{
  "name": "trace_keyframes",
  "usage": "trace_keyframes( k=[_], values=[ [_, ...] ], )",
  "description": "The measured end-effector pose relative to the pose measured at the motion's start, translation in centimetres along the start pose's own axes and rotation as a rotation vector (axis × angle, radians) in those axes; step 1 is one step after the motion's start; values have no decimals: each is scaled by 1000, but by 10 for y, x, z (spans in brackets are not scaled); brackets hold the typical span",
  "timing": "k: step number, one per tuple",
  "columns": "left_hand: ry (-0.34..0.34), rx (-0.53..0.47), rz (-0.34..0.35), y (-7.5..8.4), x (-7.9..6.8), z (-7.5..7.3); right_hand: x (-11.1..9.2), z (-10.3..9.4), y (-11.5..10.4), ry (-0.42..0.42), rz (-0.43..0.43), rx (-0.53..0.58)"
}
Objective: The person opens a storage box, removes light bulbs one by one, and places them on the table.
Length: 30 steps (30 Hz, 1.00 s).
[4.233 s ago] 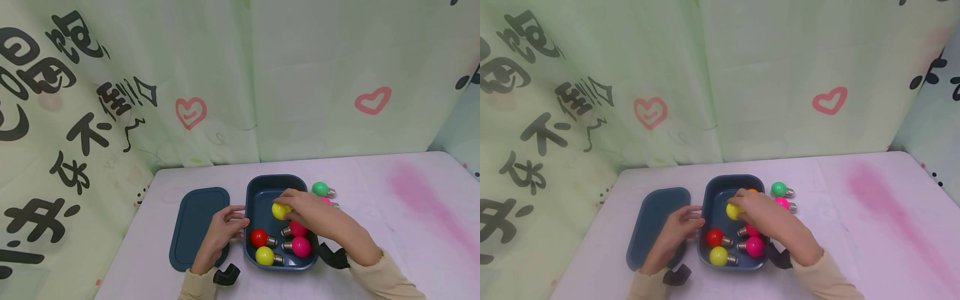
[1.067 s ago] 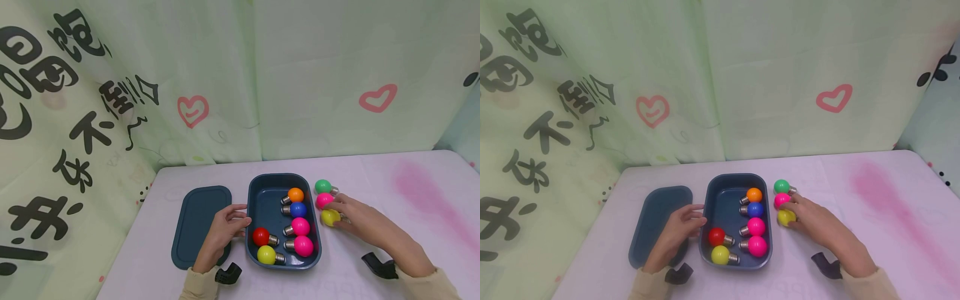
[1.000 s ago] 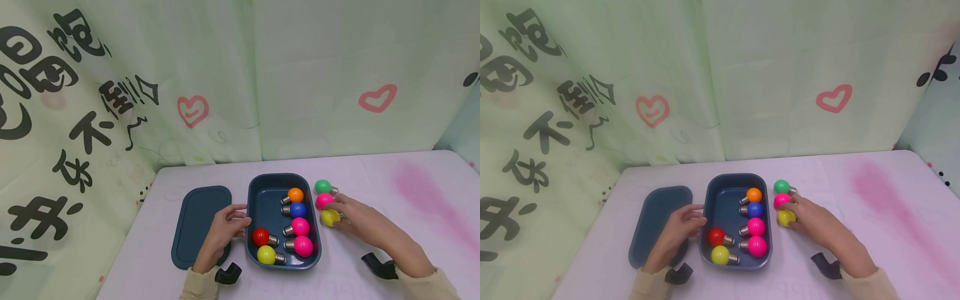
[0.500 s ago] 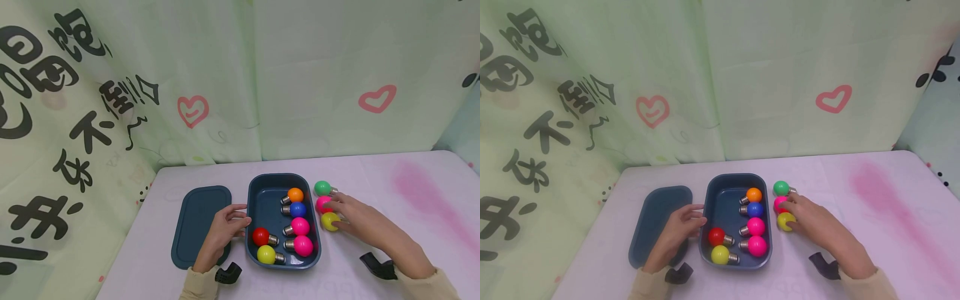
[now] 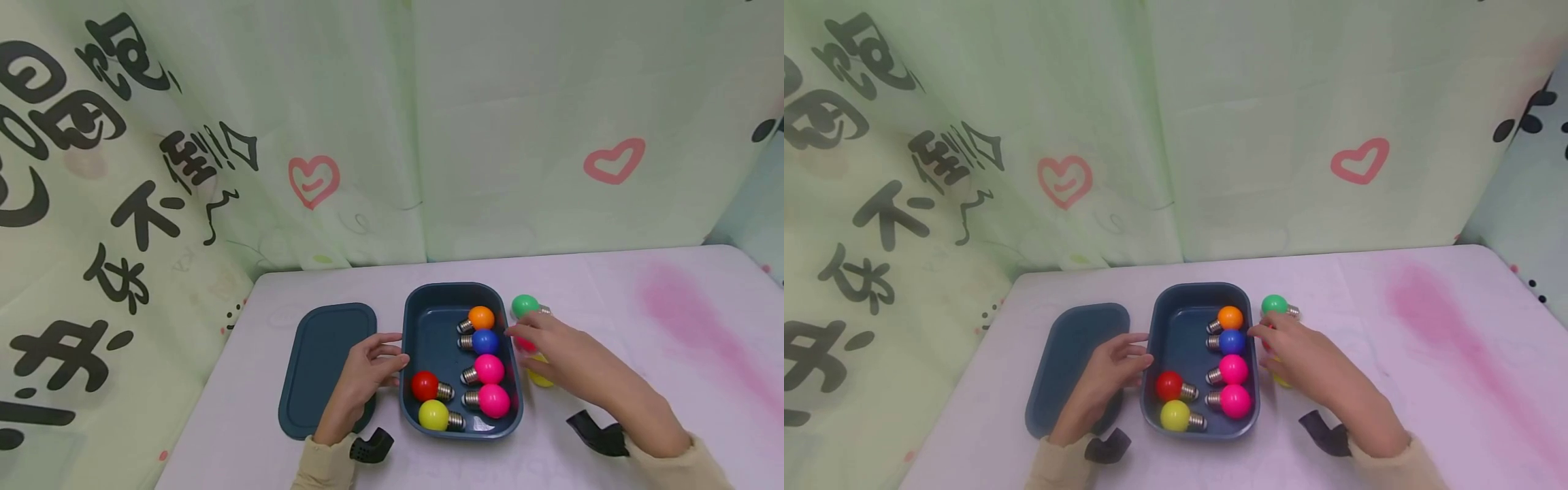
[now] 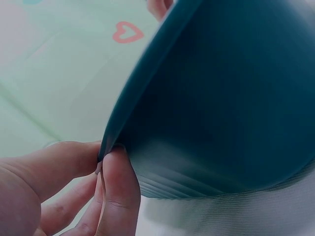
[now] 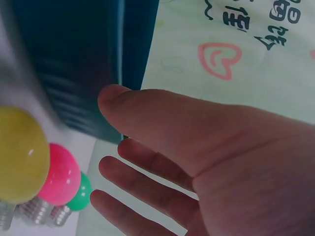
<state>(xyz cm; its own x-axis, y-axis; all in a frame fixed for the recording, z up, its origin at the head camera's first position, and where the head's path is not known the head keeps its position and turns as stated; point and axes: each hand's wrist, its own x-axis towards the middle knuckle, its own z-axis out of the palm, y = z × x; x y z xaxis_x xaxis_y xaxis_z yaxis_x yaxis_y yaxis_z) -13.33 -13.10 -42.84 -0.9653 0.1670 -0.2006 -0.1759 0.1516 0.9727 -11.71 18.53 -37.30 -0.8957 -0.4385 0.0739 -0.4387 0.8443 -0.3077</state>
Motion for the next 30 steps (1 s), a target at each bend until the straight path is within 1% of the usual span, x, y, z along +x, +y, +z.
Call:
trace_keyframes(
  k=[6, 11, 15, 19, 25, 30],
  values=[
    [-4, -2, 0, 0, 0, 0, 7, -3, -15, -8, -15, 7],
    [-4, 0, 3, 0, 0, 0, 11, -5, -26, -1, -59, -14],
    [-4, -3, 1, 1, -1, -1, 15, -5, -34, -5, -81, -10],
    [-2, -3, 0, 1, -1, -1, 20, -1, -42, -8, -101, 3],
    [-2, -3, -3, 1, -1, 0, 25, 8, -56, -38, -95, 21],
    [-6, -4, -3, 2, -1, 0, 29, 12, -65, -41, -120, 25]
  ],
)
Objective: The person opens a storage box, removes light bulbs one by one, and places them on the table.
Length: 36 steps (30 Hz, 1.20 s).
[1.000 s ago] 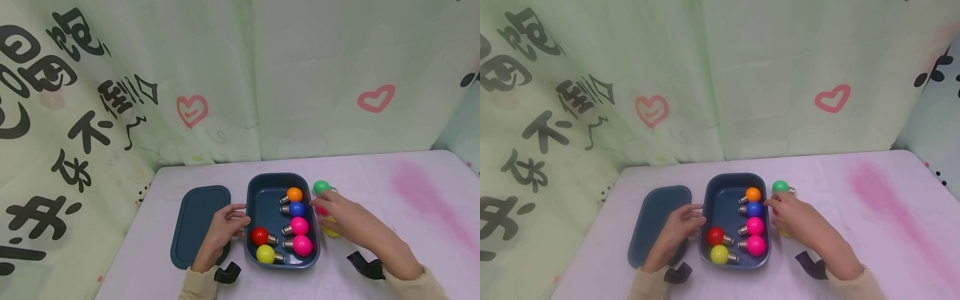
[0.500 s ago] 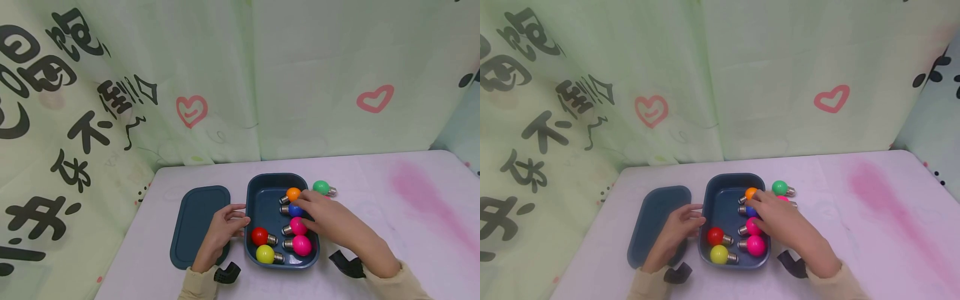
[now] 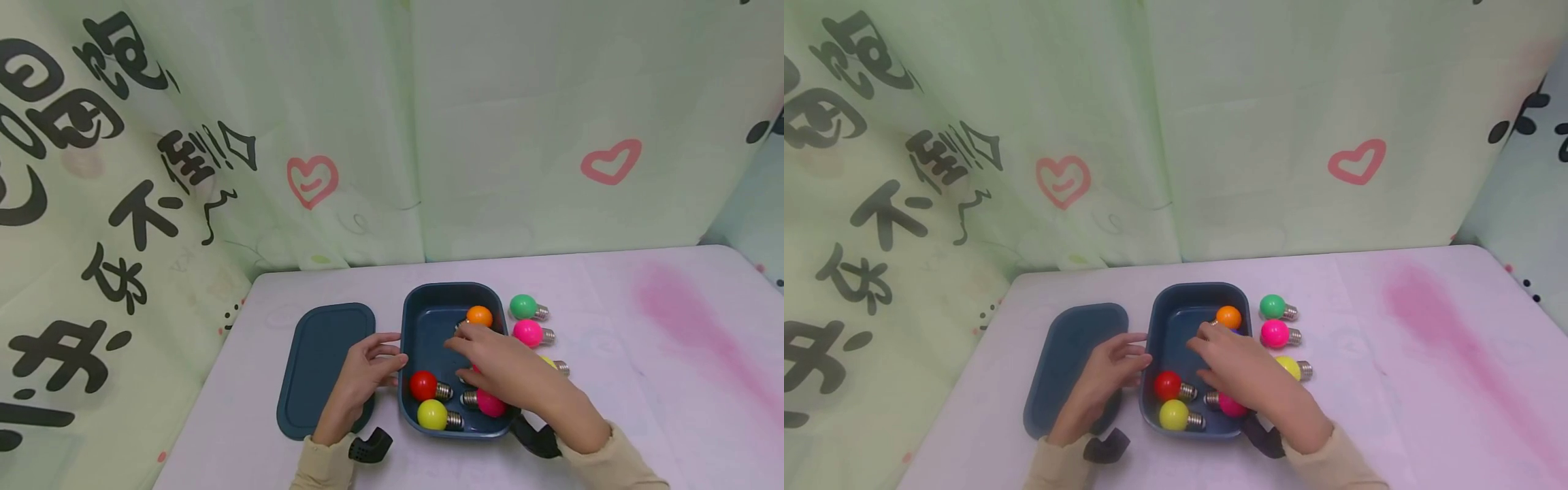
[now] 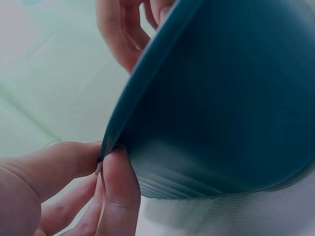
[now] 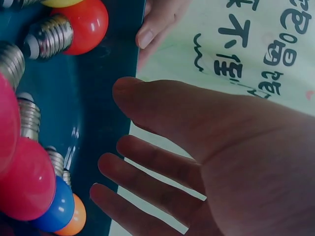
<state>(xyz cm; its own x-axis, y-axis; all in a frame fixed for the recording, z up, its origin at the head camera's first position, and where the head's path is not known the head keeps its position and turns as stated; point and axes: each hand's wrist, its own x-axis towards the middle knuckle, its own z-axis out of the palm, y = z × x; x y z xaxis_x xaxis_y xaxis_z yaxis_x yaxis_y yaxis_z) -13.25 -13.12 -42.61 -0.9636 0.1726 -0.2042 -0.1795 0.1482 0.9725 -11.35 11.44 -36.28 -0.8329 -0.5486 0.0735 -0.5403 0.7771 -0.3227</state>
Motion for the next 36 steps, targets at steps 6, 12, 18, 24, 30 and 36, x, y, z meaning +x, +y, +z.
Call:
trace_keyframes(
  k=[6, 12, 18, 24, 30, 36],
  values=[
    [-7, -10, -4, 0, 0, 0, 7, 4, -7, -34, -21, 0],
    [-9, -12, -7, 1, 1, 0, 16, 9, -11, -70, -75, -7],
    [-13, -13, -10, 0, 1, 0, 25, 17, -15, -117, -105, 6],
    [-17, -15, -13, 0, 2, -1, 30, 22, -18, -143, -103, 11],
    [-13, -10, -13, -1, 2, -1, 33, 21, -22, -180, -83, 11],
    [-13, -13, -11, -1, 2, -1, 39, 23, -24, -226, -62, 22]
  ],
)
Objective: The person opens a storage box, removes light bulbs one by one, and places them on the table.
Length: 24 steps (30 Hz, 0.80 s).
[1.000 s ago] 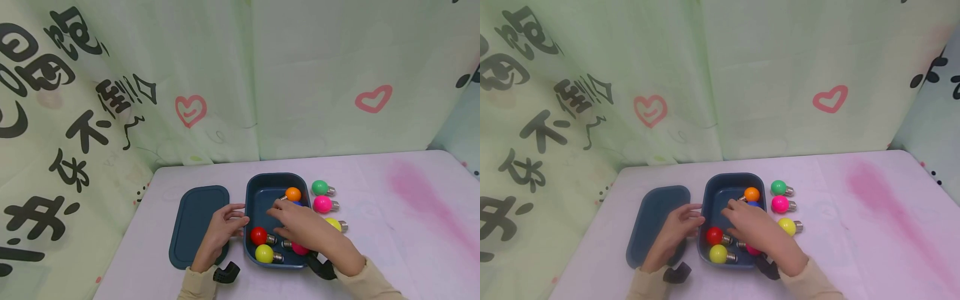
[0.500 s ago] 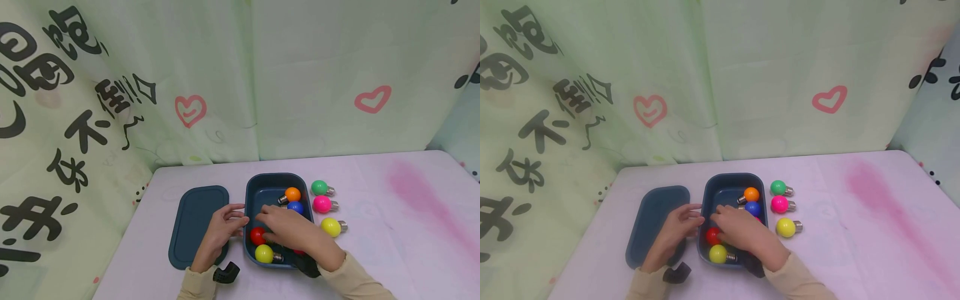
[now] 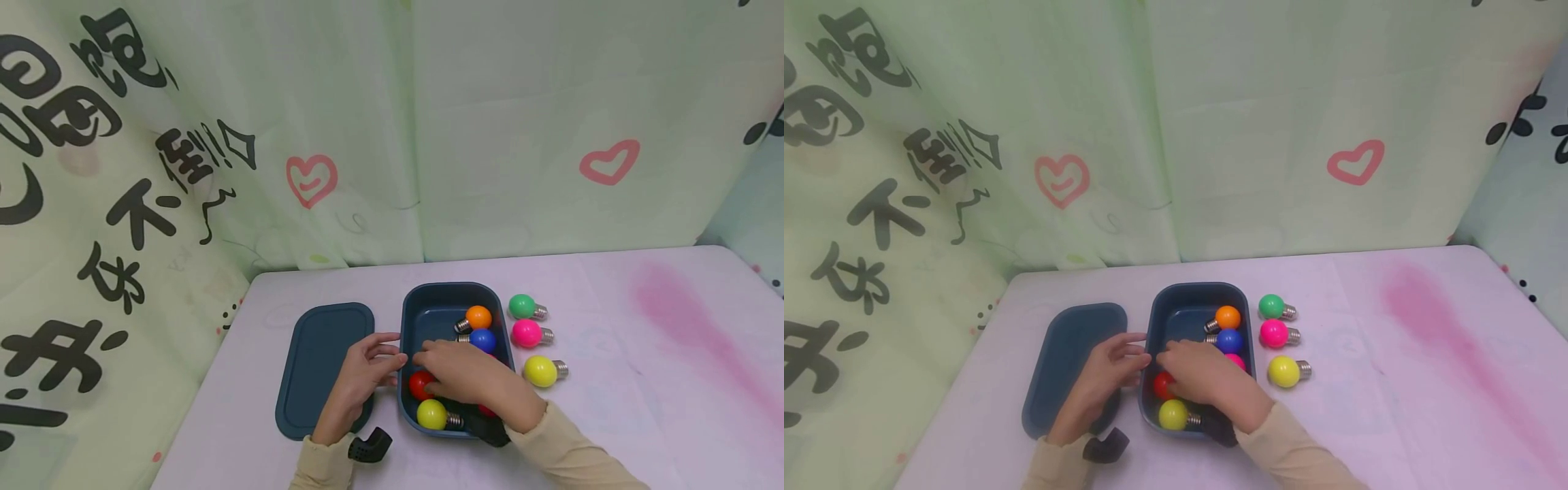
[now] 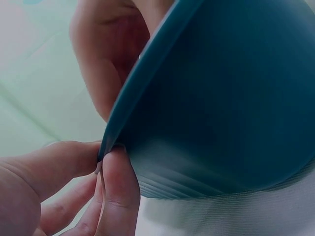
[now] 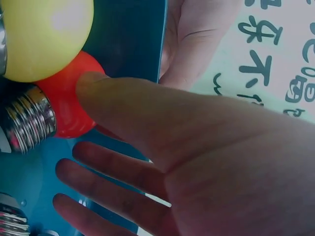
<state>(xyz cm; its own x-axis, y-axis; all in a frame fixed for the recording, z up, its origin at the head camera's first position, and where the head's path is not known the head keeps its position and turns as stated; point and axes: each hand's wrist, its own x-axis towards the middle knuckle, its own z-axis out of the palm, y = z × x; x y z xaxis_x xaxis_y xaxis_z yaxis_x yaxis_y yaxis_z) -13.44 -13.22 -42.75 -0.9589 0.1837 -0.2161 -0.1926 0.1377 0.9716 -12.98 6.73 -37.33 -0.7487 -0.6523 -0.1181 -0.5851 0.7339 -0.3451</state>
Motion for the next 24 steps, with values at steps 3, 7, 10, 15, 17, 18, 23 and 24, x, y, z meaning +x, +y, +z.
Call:
trace_keyframes(
  k=[3, 7, 10, 15, 17, 18, 23, 24],
  values=[
    [-1, 1, 1, 0, 0, 0, 3, 0, 0, -24, 16, 17],
    [-5, -3, 1, 0, 1, 0, 6, 1, 0, -72, 56, 56],
    [-8, -3, 0, 0, 1, 0, 8, 2, 0, -108, 84, 86],
    [-7, 0, -1, 0, 1, 0, 9, 2, 0, -120, 85, 99],
    [-5, 0, -3, 0, 1, 0, 8, 1, 0, -116, 79, 104],
    [-4, 1, -5, 0, 1, 0, 8, 0, 0, -113, 76, 109],
    [1, 3, -13, 0, 1, -1, 1, -6, 0, -74, 45, 115],
    [1, 4, -13, 0, 1, -1, -1, -7, 1, -62, 34, 108]
  ],
)
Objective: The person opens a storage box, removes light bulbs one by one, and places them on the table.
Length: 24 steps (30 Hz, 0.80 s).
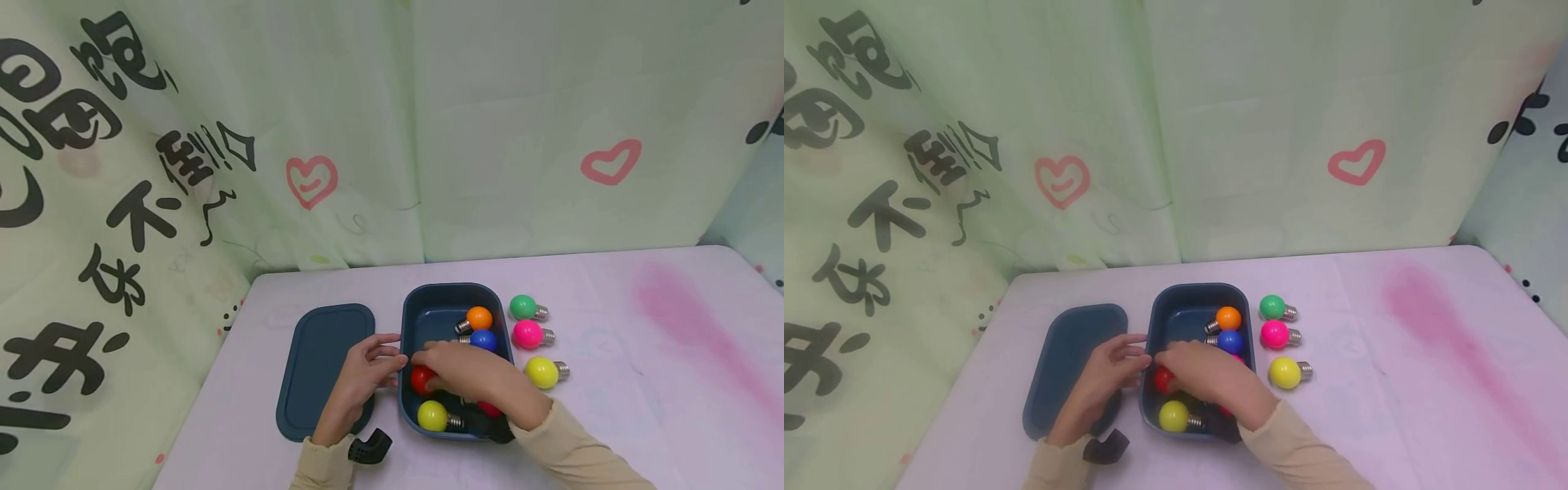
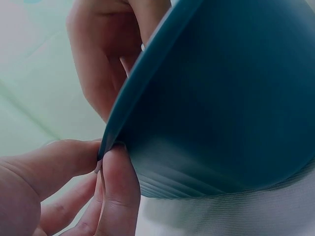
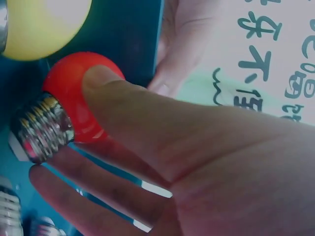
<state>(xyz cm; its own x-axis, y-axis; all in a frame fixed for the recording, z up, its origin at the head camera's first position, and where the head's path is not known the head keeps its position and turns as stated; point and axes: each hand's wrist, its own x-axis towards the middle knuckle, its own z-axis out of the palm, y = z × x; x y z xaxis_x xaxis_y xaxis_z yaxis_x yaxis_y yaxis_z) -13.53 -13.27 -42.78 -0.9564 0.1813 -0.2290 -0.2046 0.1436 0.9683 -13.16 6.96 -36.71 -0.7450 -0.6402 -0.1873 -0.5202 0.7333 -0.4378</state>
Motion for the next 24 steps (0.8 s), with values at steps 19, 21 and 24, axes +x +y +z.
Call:
trace_keyframes(
  k=[19, 21, 24],
  values=[
    [8, -14, -1, 1, -2, 2, -43, -23, 13, 141, -53, -76],
    [9, -15, 0, 1, -2, 2, -47, -25, 14, 149, -54, -76],
    [10, -13, 4, 1, -2, 2, -53, -28, 17, 150, -44, -63]
  ],
)
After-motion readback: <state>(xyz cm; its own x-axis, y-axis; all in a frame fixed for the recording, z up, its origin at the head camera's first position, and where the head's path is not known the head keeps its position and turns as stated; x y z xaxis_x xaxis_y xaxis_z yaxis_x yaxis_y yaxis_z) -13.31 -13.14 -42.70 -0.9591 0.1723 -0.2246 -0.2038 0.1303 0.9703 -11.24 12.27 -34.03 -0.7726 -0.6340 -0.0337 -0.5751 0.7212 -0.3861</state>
